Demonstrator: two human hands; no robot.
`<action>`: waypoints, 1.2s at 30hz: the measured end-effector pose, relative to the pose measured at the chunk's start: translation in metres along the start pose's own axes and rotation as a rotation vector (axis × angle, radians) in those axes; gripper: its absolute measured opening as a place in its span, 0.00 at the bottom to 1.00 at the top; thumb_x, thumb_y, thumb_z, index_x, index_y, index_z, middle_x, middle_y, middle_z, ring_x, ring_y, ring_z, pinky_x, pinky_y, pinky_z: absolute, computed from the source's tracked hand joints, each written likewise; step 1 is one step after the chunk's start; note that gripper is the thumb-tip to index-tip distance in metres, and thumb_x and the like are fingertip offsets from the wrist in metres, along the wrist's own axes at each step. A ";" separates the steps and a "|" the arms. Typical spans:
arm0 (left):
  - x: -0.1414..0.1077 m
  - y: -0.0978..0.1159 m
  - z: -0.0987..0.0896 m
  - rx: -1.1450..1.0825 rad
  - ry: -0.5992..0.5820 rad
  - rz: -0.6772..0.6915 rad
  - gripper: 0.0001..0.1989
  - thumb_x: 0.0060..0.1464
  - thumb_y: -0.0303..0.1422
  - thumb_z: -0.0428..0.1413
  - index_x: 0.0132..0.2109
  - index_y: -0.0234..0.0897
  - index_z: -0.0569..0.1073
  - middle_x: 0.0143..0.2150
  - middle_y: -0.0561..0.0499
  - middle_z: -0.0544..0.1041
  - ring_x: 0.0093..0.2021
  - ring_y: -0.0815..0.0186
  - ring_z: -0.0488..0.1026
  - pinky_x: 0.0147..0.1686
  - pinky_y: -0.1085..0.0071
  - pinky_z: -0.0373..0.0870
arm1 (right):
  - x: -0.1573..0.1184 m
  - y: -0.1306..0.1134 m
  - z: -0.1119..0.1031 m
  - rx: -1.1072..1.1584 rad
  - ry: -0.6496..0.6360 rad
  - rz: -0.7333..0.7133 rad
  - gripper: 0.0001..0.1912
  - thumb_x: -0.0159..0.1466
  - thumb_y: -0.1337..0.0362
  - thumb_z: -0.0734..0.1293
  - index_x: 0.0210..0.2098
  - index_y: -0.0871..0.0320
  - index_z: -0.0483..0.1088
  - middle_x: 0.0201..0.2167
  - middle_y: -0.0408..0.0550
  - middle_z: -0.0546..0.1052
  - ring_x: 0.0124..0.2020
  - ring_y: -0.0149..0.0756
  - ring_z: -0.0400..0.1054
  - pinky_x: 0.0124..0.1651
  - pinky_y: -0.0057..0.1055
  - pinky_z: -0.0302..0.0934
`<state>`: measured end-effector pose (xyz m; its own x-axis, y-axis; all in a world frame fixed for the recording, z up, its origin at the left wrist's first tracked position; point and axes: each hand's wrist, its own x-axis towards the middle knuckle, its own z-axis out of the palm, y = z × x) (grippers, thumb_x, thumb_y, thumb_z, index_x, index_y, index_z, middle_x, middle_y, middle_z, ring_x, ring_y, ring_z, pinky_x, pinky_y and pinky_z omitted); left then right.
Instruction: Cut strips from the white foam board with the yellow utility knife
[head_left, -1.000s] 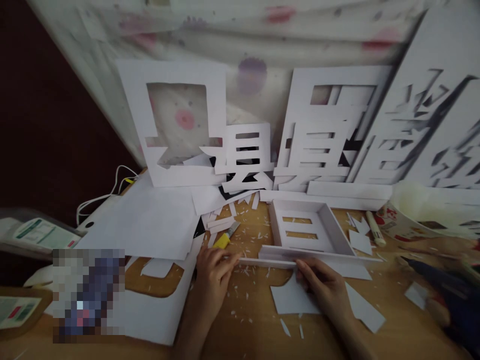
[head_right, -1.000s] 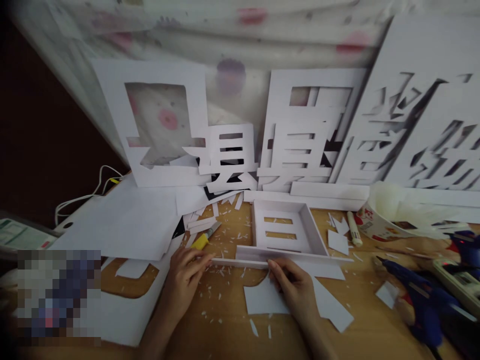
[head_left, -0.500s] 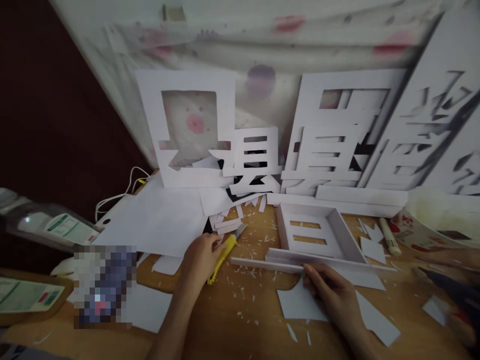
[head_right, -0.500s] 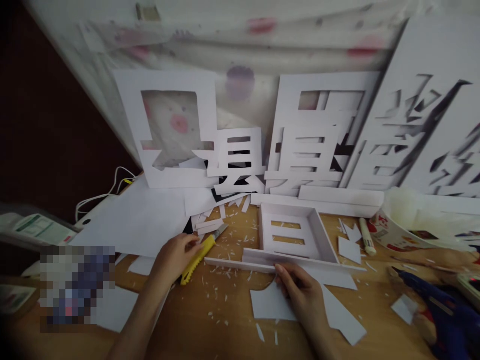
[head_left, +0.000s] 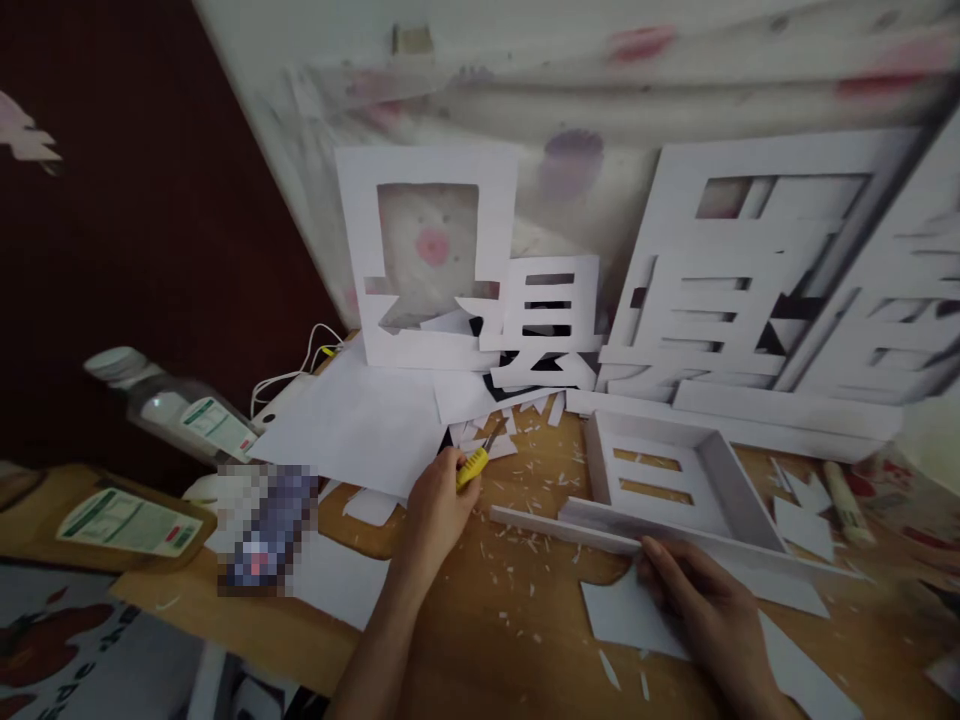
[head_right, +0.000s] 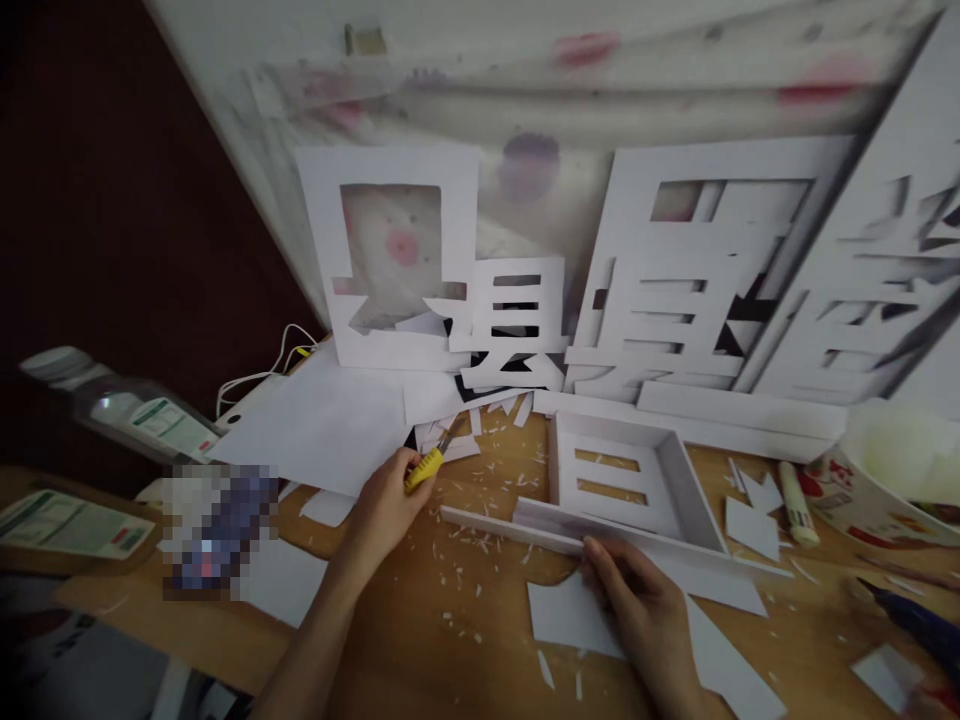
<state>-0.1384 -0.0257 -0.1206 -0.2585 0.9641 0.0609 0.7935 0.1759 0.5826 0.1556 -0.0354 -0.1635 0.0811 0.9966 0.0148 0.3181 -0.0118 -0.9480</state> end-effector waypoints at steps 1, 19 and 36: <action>-0.004 0.001 -0.004 -0.031 0.022 -0.004 0.05 0.59 0.31 0.56 0.41 0.39 0.65 0.36 0.54 0.73 0.35 0.66 0.71 0.37 0.68 0.67 | 0.000 -0.001 0.000 0.004 -0.001 -0.004 0.23 0.59 0.41 0.70 0.25 0.55 0.74 0.17 0.42 0.68 0.19 0.32 0.58 0.22 0.28 0.54; -0.097 0.028 -0.017 0.131 -0.623 -0.060 0.13 0.58 0.32 0.52 0.50 0.38 0.67 0.45 0.42 0.81 0.46 0.52 0.78 0.41 0.63 0.70 | 0.003 0.004 0.001 0.011 -0.069 -0.076 0.25 0.65 0.42 0.66 0.28 0.58 0.70 0.18 0.36 0.66 0.17 0.26 0.58 0.21 0.25 0.54; -0.103 0.072 0.019 0.270 -0.611 -0.050 0.14 0.62 0.31 0.45 0.49 0.35 0.72 0.42 0.37 0.81 0.43 0.48 0.80 0.39 0.56 0.74 | 0.001 0.007 0.000 0.011 -0.083 -0.091 0.22 0.69 0.47 0.65 0.29 0.59 0.69 0.19 0.35 0.65 0.17 0.25 0.58 0.21 0.24 0.56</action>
<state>-0.0444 -0.1084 -0.1006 -0.0031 0.8787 -0.4773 0.9192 0.1905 0.3446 0.1577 -0.0349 -0.1707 -0.0259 0.9968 0.0751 0.3104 0.0794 -0.9473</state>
